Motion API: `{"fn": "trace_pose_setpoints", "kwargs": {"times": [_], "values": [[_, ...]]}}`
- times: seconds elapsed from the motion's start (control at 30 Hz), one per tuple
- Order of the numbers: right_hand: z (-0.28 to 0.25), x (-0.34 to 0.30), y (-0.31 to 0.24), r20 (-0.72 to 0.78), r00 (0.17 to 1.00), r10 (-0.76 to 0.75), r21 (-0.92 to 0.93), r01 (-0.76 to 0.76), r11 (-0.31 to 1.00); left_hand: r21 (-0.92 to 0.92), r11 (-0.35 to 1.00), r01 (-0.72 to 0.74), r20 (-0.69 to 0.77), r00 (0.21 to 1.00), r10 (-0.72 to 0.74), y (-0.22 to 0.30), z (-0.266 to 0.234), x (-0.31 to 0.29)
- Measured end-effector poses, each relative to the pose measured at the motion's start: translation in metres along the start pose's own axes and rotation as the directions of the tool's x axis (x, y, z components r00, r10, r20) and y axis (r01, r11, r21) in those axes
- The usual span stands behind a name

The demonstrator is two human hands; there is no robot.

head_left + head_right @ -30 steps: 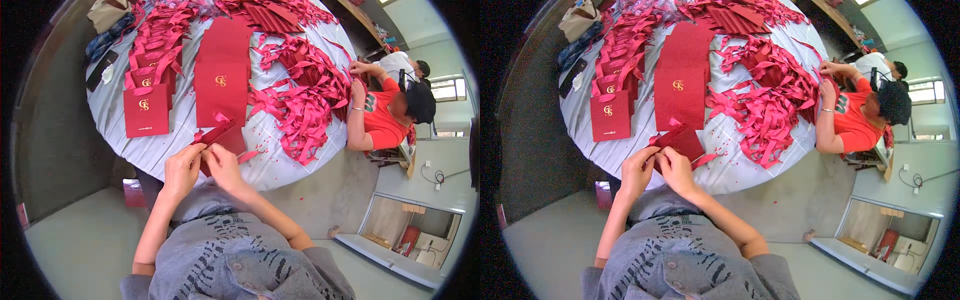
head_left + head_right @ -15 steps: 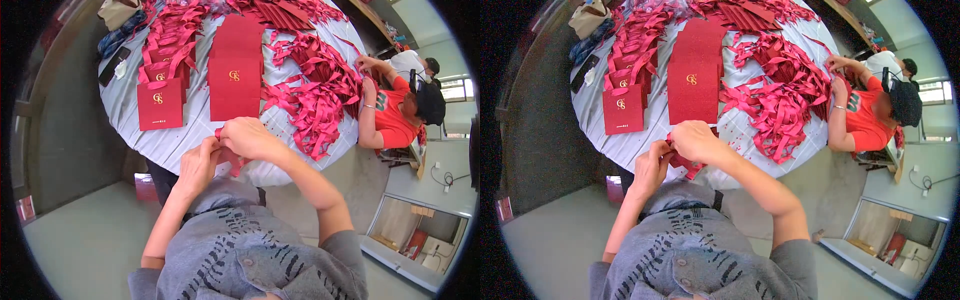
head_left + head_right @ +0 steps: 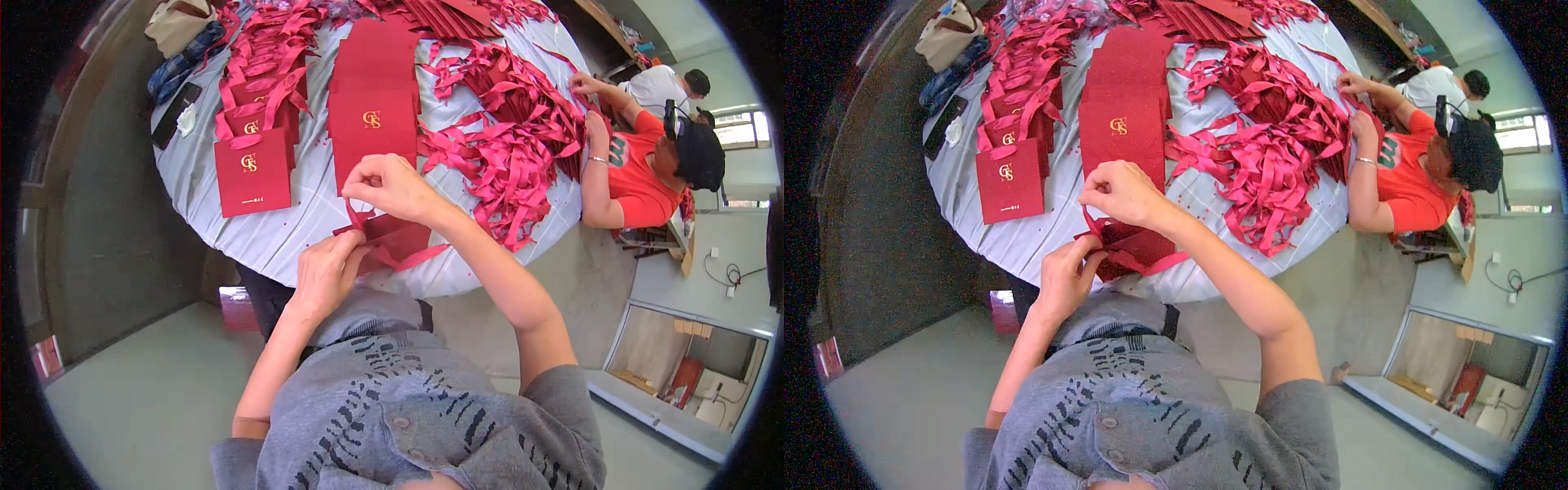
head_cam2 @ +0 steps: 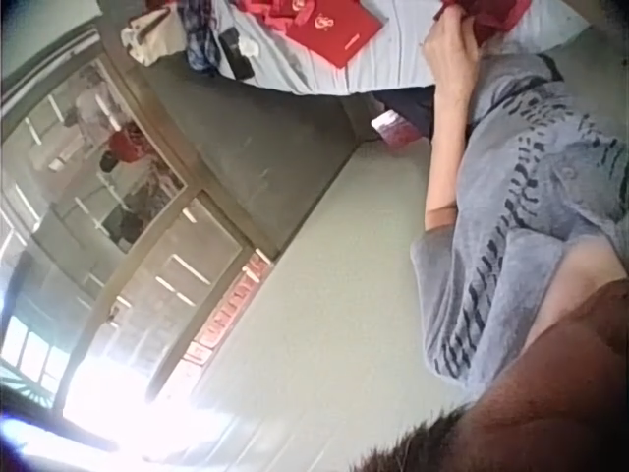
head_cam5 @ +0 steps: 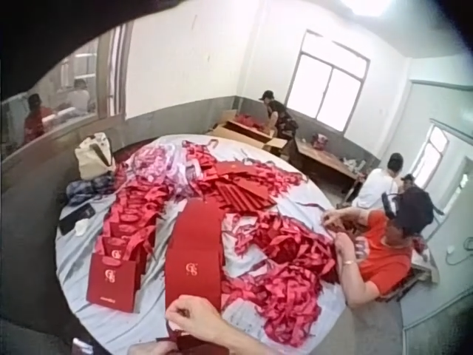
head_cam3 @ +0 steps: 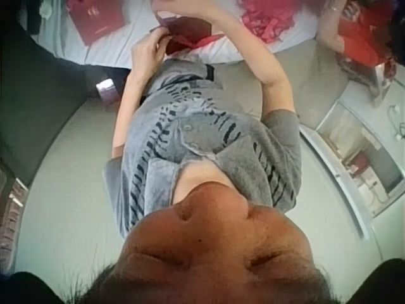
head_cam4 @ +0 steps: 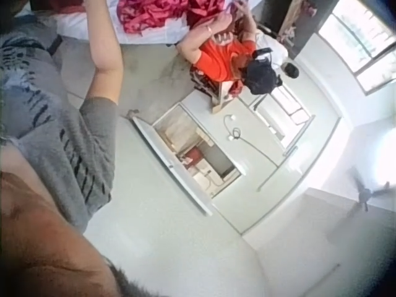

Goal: The person attaches ribbon handles to paper gift bags by hand, threading ribbon strips through the slots and stacking the assembled bags on the table.

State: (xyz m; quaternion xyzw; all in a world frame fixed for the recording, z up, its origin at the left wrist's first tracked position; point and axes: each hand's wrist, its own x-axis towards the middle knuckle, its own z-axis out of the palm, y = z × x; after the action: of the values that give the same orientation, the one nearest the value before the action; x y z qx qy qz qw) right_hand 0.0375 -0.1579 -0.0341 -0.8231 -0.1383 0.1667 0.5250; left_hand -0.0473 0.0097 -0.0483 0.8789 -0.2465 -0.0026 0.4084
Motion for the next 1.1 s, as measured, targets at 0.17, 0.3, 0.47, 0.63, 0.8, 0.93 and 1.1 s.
{"fn": "trace_pose_setpoints", "kwargs": {"times": [0.17,0.3,0.47,0.63,0.8,0.93,1.1], "values": [[0.008,0.019,0.011,-0.007,0.999,0.053,0.166,-0.051,0.985,0.011,0.998,0.058,-0.04,0.998,-0.058,0.001,0.003,0.0],[0.014,0.032,0.01,-0.043,0.995,0.087,0.235,-0.075,0.969,0.017,0.999,0.047,-0.052,0.998,-0.046,0.0,0.004,-0.001],[0.023,0.041,0.012,-0.169,0.985,-0.03,0.088,0.045,0.995,0.014,0.997,0.075,-0.07,0.995,-0.074,-0.001,0.007,-0.001],[0.016,0.021,-0.001,-0.364,0.876,-0.318,-0.369,0.178,0.912,-0.127,0.966,0.224,-0.125,0.963,-0.24,-0.012,0.007,0.0],[0.01,-0.034,0.009,-0.31,0.922,-0.23,-0.336,0.121,0.934,-0.287,0.886,0.365,-0.136,0.9,-0.414,-0.04,0.009,0.001],[0.049,-0.061,0.039,-0.189,0.978,-0.093,-0.35,0.021,0.936,-0.345,0.861,0.374,-0.116,0.893,-0.435,-0.042,0.009,0.004],[0.071,-0.072,0.051,-0.241,0.968,-0.069,-0.119,0.041,0.992,-0.397,0.857,0.329,-0.118,0.907,-0.403,-0.066,0.014,-0.002]]}}
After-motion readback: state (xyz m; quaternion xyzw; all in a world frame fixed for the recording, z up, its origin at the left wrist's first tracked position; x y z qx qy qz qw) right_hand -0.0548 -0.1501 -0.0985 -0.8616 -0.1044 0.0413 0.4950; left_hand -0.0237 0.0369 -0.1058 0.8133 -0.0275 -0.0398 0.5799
